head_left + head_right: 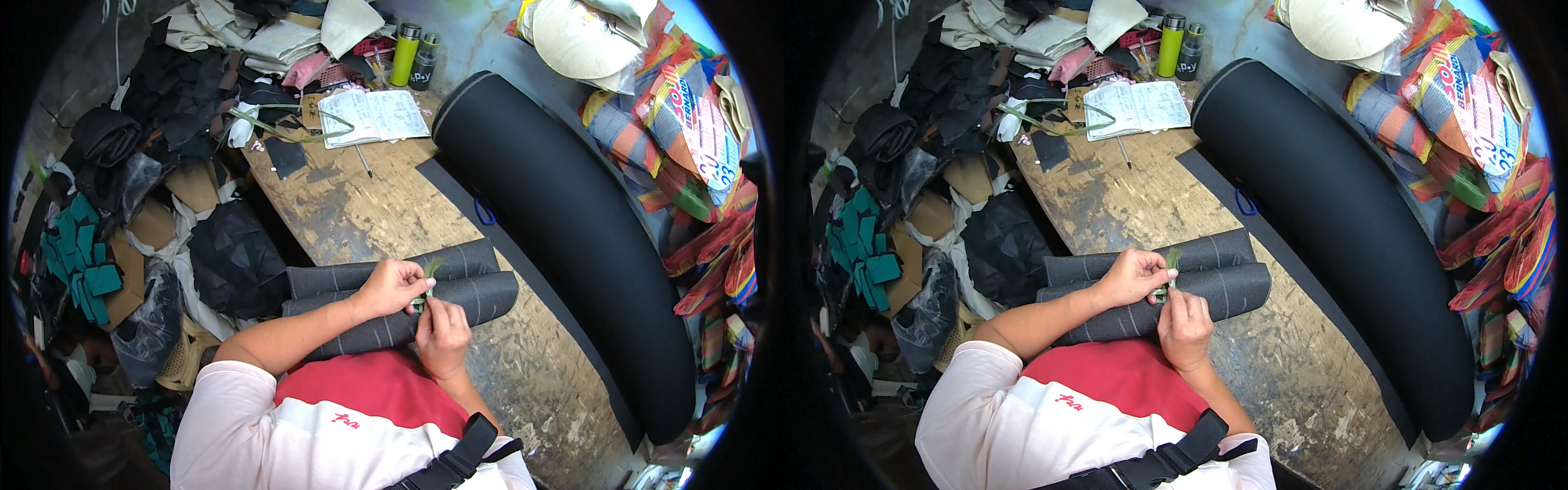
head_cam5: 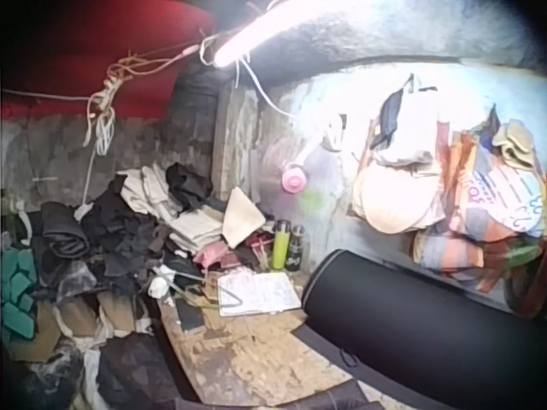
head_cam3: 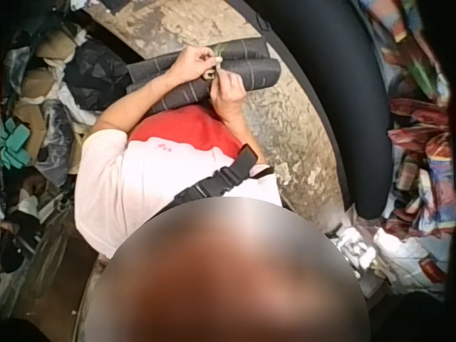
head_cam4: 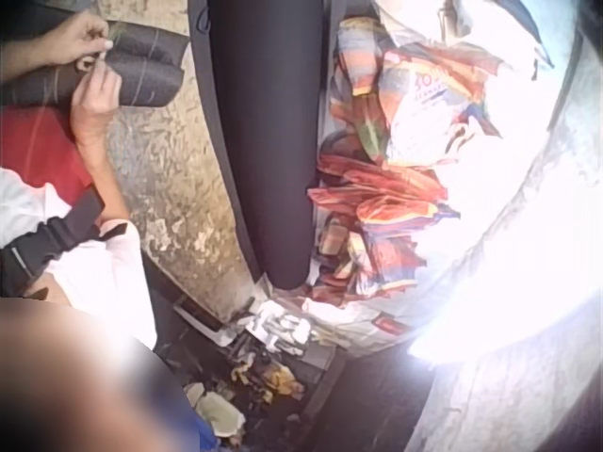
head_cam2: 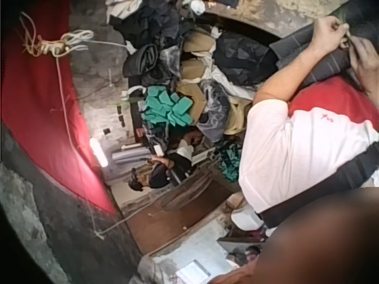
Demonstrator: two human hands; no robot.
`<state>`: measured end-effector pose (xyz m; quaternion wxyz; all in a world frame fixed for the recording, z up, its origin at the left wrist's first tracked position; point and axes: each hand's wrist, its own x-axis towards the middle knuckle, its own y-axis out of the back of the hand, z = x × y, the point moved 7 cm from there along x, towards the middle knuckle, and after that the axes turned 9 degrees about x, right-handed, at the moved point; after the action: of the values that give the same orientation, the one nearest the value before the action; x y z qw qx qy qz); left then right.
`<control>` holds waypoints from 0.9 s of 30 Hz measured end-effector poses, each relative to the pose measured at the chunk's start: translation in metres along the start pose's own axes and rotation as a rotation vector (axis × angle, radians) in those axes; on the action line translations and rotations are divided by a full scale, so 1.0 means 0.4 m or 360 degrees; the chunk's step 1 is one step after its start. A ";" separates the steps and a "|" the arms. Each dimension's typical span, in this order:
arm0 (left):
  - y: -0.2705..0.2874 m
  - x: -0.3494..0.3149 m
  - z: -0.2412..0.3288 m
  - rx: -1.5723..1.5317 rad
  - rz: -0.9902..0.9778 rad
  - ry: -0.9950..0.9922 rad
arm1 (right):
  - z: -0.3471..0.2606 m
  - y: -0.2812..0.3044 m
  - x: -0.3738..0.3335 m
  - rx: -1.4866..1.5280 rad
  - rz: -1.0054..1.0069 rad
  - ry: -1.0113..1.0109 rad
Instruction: The person measures and marks a roll of black fabric using a green measuring tape and a white marker. They consult a notebook, wrap the tape around the fabric, and draw lines on the surface. The person then handles a small piece of cardboard and moves a larger roll of fabric.
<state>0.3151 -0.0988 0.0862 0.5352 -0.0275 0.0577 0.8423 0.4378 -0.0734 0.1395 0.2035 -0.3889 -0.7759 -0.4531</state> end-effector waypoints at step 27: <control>0.019 -0.028 0.101 0.0877 -0.0280 -0.1001 | 0.079 0.042 0.028 0.0553 -0.0564 -0.0478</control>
<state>0.3138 -0.1070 0.1280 0.5839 0.3699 0.1119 0.7140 0.4453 -0.0364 0.1401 0.0675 -0.2694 -0.9192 -0.2793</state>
